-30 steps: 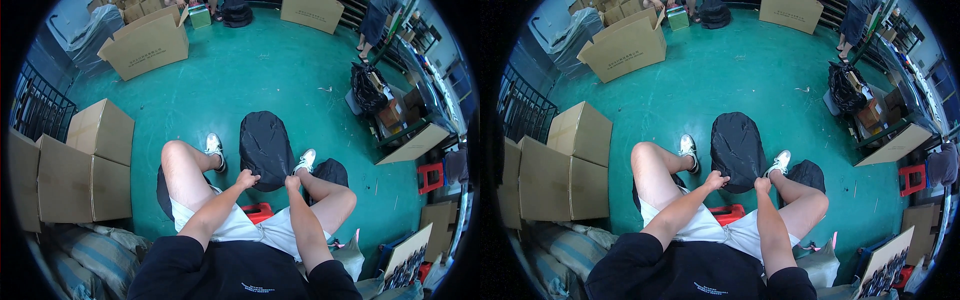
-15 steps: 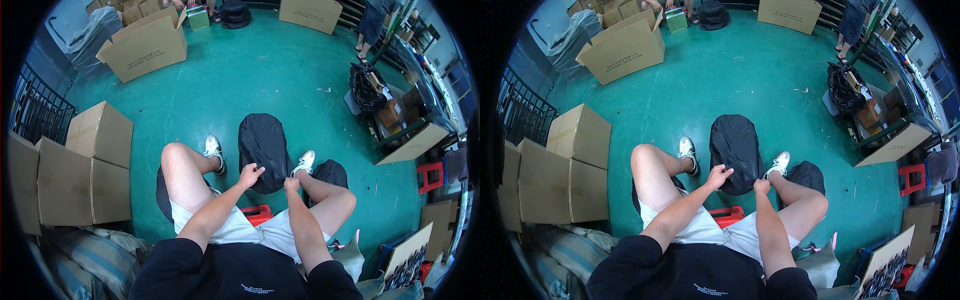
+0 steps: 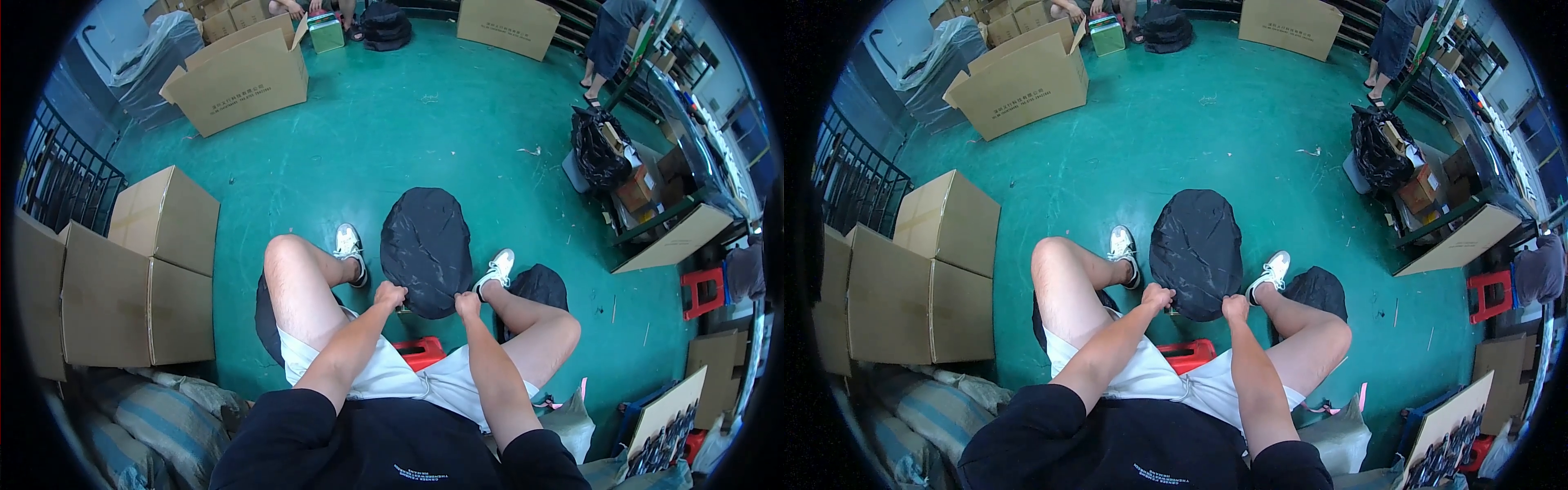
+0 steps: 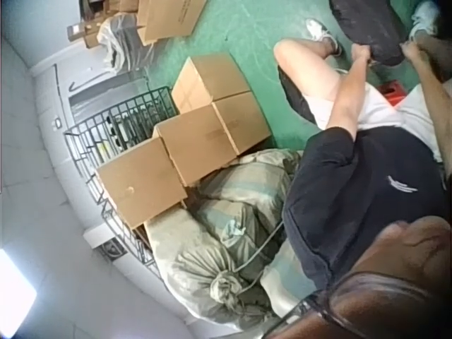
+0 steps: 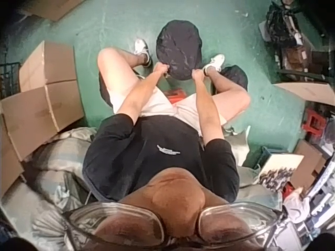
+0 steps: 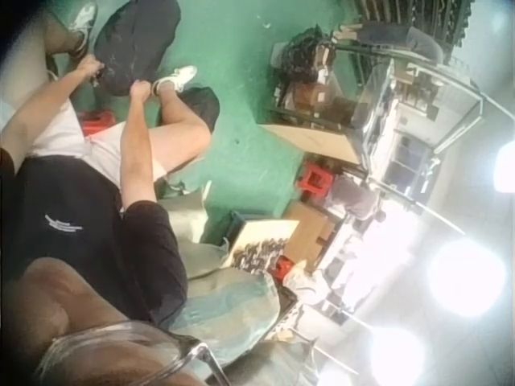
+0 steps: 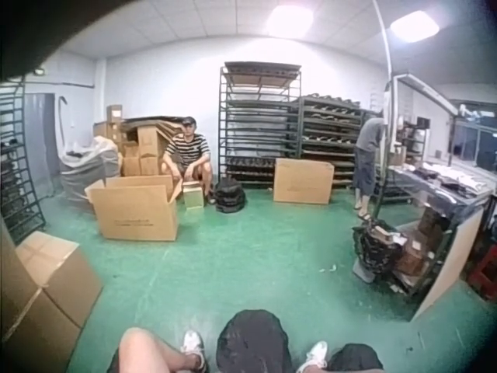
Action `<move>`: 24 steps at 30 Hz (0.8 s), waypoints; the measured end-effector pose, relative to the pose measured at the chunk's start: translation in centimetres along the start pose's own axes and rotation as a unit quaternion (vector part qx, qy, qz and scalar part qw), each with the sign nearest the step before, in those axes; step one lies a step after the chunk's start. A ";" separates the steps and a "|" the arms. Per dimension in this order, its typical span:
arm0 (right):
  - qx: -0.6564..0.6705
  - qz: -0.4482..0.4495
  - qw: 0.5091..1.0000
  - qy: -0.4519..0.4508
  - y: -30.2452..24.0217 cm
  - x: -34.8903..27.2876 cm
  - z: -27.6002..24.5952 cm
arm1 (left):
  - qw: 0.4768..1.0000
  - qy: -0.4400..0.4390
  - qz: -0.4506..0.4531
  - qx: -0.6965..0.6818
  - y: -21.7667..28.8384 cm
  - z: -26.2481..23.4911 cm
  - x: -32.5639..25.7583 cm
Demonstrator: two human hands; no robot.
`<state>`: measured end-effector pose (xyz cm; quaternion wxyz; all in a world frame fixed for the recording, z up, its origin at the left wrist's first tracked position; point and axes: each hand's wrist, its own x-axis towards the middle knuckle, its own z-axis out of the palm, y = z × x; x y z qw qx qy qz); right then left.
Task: The recorder is inspecting and sorting black fabric covers in a warehouse environment.
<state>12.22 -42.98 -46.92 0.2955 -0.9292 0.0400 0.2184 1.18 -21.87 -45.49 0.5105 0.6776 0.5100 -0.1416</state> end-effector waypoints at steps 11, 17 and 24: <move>-0.031 0.082 0.994 -0.064 0.4 1.3 0.2 | 0.992 -0.079 -0.031 0.091 1.5 -2.0 -2.3; 0.076 0.129 0.979 -0.140 0.9 1.1 0.6 | 0.992 -0.093 -0.033 0.083 -0.2 -1.7 -1.0; 0.013 0.146 0.988 -0.052 -3.3 -2.3 0.0 | 0.996 0.002 -0.054 0.067 -2.8 -2.6 0.0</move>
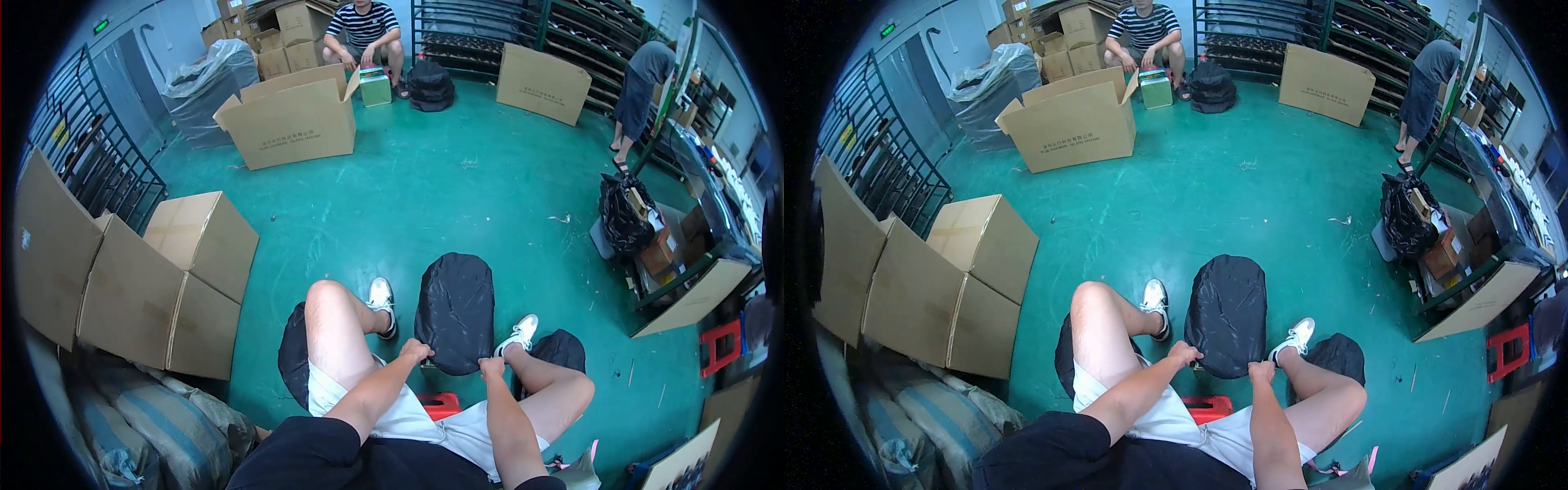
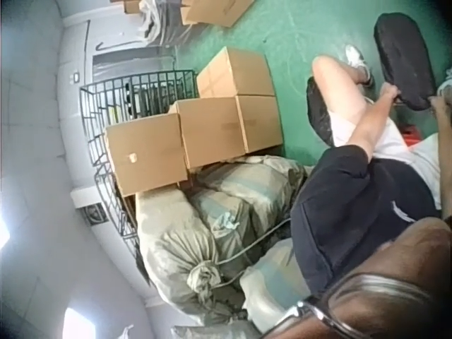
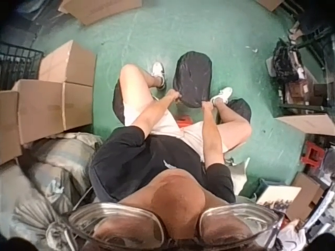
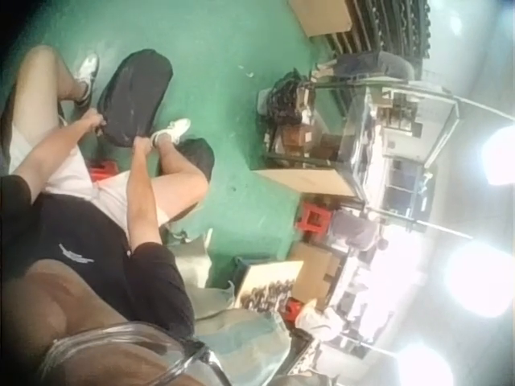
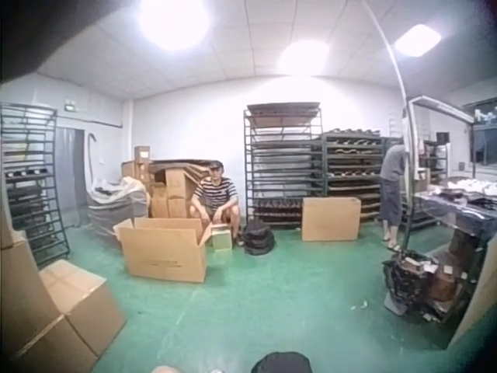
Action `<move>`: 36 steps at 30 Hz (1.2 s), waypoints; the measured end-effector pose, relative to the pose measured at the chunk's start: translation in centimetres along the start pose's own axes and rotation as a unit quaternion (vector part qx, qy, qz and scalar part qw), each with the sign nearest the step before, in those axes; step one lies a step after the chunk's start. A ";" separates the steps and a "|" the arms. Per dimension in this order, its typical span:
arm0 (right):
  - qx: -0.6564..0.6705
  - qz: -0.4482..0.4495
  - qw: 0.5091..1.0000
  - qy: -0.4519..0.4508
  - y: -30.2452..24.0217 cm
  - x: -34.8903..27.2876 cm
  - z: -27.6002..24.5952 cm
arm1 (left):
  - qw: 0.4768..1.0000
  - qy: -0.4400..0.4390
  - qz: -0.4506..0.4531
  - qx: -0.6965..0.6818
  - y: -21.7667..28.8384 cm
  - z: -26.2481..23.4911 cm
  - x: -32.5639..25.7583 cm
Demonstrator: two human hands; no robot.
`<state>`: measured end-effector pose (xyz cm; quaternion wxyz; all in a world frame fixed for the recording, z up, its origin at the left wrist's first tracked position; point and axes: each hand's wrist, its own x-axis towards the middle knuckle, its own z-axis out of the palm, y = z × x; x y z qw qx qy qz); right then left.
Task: The recorder is inspecting and sorting black fabric covers in a warehouse environment.
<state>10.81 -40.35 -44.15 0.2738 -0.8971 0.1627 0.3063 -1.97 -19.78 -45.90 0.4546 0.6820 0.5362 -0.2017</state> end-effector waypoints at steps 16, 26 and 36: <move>0.073 0.029 0.993 0.085 2.8 5.8 -0.3 | 0.997 -0.048 0.043 0.030 3.2 0.1 -1.2; 0.135 0.057 0.987 0.072 -0.5 0.2 -1.8 | 0.995 -0.093 0.037 0.029 2.7 0.4 -0.5; 0.189 0.092 0.970 0.123 0.8 2.1 0.2 | 0.993 -0.110 0.021 0.033 2.6 0.0 -0.7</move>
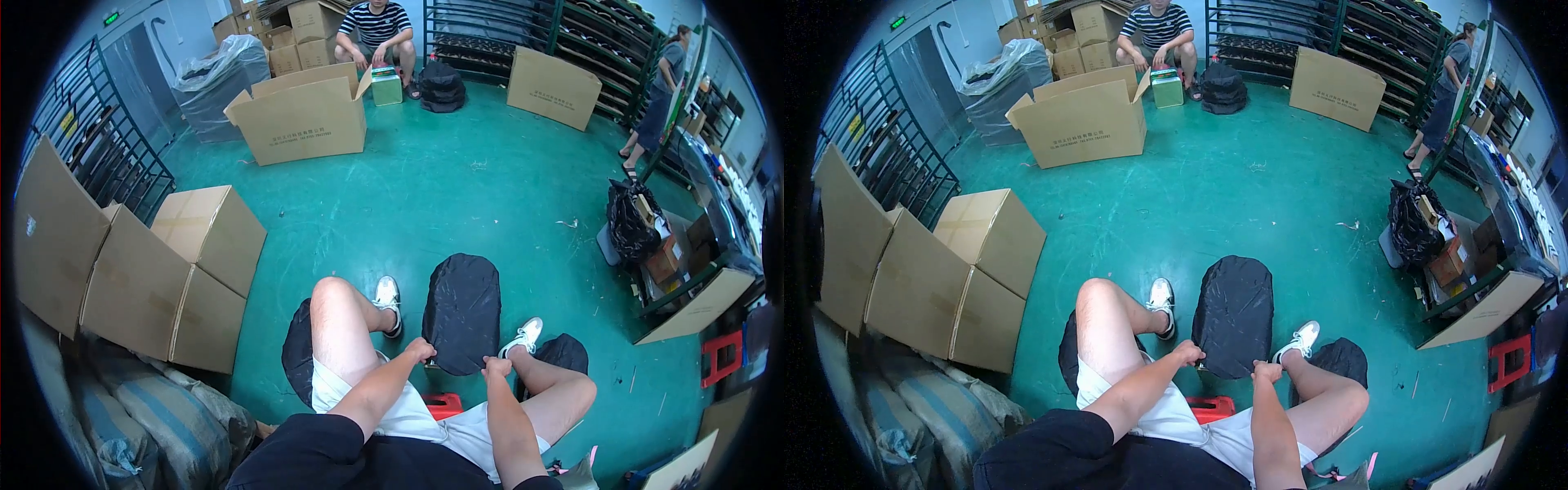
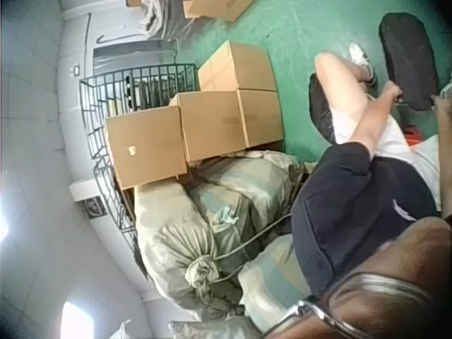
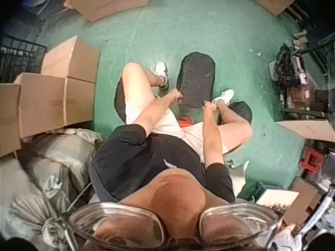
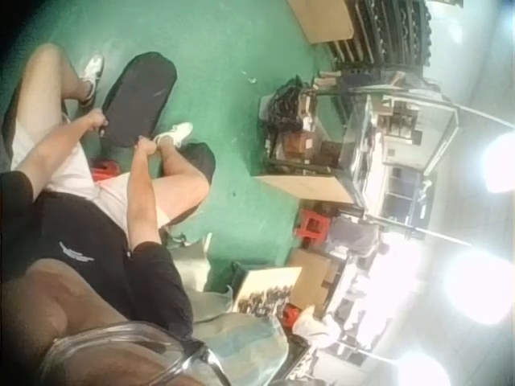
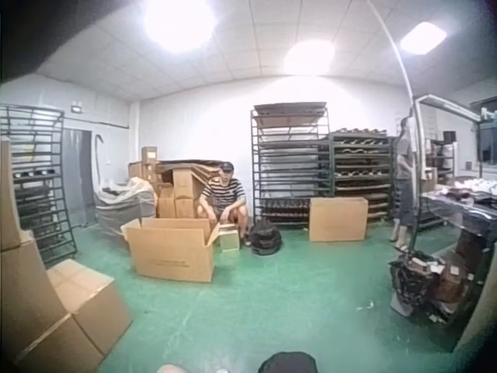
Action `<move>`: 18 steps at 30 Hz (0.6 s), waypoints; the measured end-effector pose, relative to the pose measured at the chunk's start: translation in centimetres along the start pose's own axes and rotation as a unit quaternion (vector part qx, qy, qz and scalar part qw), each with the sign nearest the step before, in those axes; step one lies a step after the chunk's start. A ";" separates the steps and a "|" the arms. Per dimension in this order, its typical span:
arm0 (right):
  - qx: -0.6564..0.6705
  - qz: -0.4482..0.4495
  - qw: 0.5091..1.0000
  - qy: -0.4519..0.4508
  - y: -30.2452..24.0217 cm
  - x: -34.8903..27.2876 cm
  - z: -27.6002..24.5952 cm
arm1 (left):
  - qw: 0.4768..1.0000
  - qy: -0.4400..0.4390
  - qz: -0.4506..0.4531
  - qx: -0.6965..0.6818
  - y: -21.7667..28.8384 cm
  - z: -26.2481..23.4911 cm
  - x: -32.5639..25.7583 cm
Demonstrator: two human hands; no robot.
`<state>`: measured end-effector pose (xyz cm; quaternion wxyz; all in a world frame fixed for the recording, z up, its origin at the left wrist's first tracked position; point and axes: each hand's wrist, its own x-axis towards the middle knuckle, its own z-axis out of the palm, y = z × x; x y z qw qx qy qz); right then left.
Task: The recorder is inspecting and sorting black fabric covers in a warehouse environment.
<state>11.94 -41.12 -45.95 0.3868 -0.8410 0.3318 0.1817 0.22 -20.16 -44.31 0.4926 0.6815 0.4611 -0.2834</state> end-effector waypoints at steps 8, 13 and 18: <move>-0.079 -0.080 0.992 -0.057 0.7 2.8 -0.1 | 0.999 0.028 0.011 0.017 0.1 0.5 0.2; -0.116 -0.071 0.987 -0.083 -0.4 1.6 -0.6 | 0.999 0.026 0.011 0.027 -0.1 0.1 0.1; -0.112 -0.068 0.991 0.005 -0.5 1.3 -0.4 | 0.999 0.029 0.015 0.021 0.4 0.3 -0.2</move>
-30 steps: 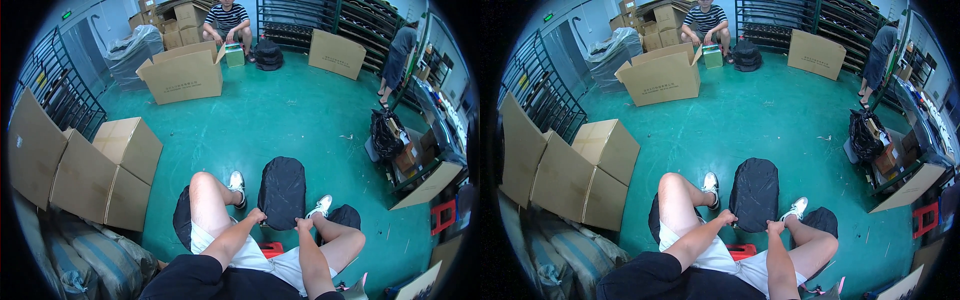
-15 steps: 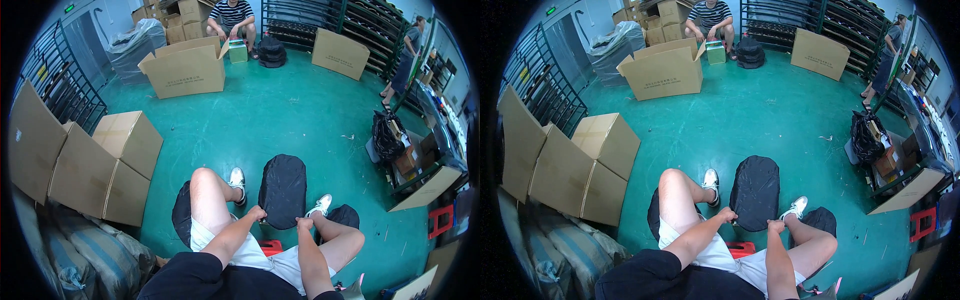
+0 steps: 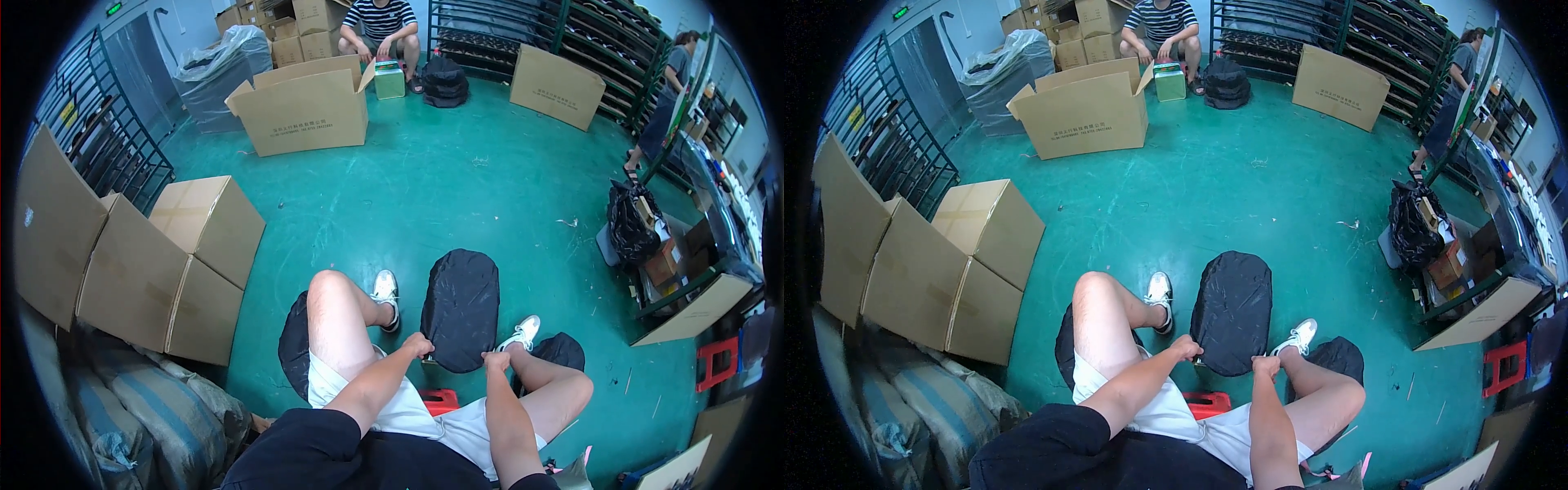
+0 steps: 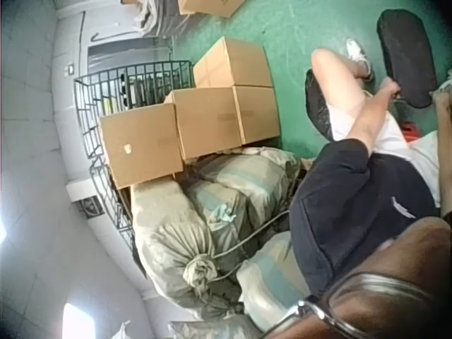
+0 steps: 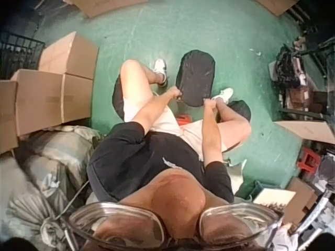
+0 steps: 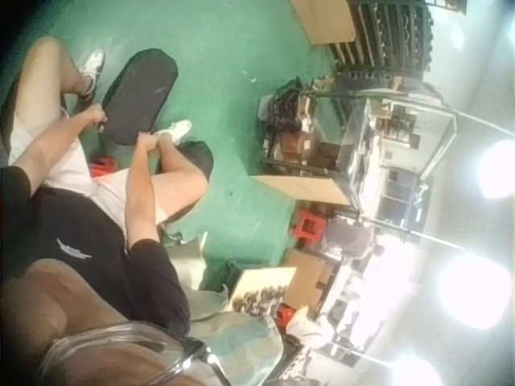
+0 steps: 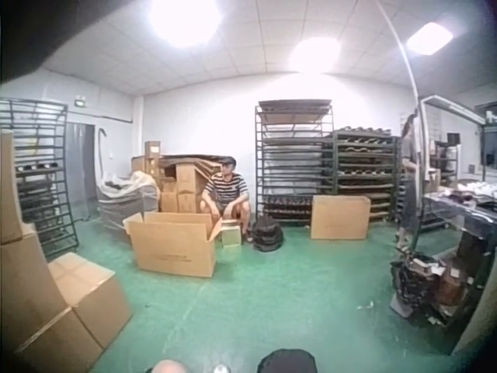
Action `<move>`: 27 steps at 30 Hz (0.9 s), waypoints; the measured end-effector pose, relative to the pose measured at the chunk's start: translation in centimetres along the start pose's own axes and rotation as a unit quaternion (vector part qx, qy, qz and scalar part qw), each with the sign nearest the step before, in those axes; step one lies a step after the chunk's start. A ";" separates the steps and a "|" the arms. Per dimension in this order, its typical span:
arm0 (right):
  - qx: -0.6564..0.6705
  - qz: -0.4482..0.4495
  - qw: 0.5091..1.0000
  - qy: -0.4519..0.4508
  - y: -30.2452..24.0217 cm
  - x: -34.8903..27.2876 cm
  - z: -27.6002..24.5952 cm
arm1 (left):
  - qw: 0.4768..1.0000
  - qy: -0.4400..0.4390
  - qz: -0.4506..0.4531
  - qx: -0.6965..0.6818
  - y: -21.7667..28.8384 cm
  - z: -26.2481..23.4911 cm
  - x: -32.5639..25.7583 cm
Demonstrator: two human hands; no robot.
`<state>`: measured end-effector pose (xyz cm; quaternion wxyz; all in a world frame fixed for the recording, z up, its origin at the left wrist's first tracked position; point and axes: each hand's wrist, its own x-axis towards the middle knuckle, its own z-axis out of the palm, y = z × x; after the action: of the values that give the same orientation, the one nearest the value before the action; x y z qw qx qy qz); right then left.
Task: The recorder is inspecting and sorting black fabric covers in a warehouse environment.
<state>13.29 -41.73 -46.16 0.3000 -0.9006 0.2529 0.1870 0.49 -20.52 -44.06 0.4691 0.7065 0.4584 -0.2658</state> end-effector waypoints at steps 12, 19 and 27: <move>-0.041 -0.047 0.993 -0.104 -0.1 0.1 0.1 | 1.000 -0.018 0.010 -0.002 -0.8 0.2 0.9; -0.077 -0.107 0.991 -0.035 0.0 -0.1 0.6 | 0.999 -0.029 -0.017 -0.017 -1.0 0.7 2.0; -0.118 -0.106 0.986 -0.043 0.6 0.0 0.4 | 0.998 -0.046 -0.027 -0.017 -0.6 0.1 1.1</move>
<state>12.86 -41.86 -46.73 0.2209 -0.9425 0.1187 0.2208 0.43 -20.08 -45.26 0.4942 0.6727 0.4597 -0.3032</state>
